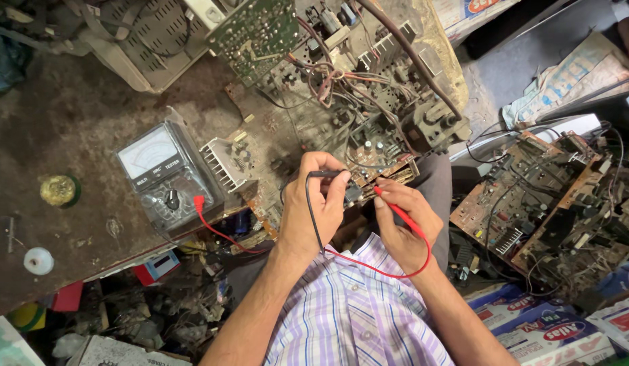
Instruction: The person uses a multimeter to test points on a circuit board. They probe various components and traces on both sides of the board, moving the probes to different locations to check for continuity or voltage.
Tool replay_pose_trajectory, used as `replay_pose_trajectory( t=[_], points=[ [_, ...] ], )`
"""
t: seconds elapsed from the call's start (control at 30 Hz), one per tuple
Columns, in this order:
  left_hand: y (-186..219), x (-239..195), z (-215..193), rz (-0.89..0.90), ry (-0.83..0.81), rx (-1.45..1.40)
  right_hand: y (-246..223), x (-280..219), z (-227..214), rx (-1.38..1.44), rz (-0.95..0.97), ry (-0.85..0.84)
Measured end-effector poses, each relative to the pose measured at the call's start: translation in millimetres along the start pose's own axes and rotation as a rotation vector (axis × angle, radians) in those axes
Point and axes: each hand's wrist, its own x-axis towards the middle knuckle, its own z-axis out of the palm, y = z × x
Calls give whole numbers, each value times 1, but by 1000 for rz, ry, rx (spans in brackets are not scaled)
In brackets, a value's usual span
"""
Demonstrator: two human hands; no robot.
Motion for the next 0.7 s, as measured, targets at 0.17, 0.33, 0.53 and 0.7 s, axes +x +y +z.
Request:
replay_pose_trajectory(
  t=[0.17, 0.33, 0.53, 0.7],
  points=[
    [-1, 1, -1, 17, -11, 8, 1, 0, 1, 8, 12, -5],
    [-2, 1, -1, 11, -18, -10, 1, -1, 3, 2, 19, -8],
    [-3, 0, -1, 33, -22, -6, 2, -2, 4, 26, 39, -7],
    [-3, 1, 0, 32, -24, 10, 2, -1, 5, 20, 35, -5]
  ],
)
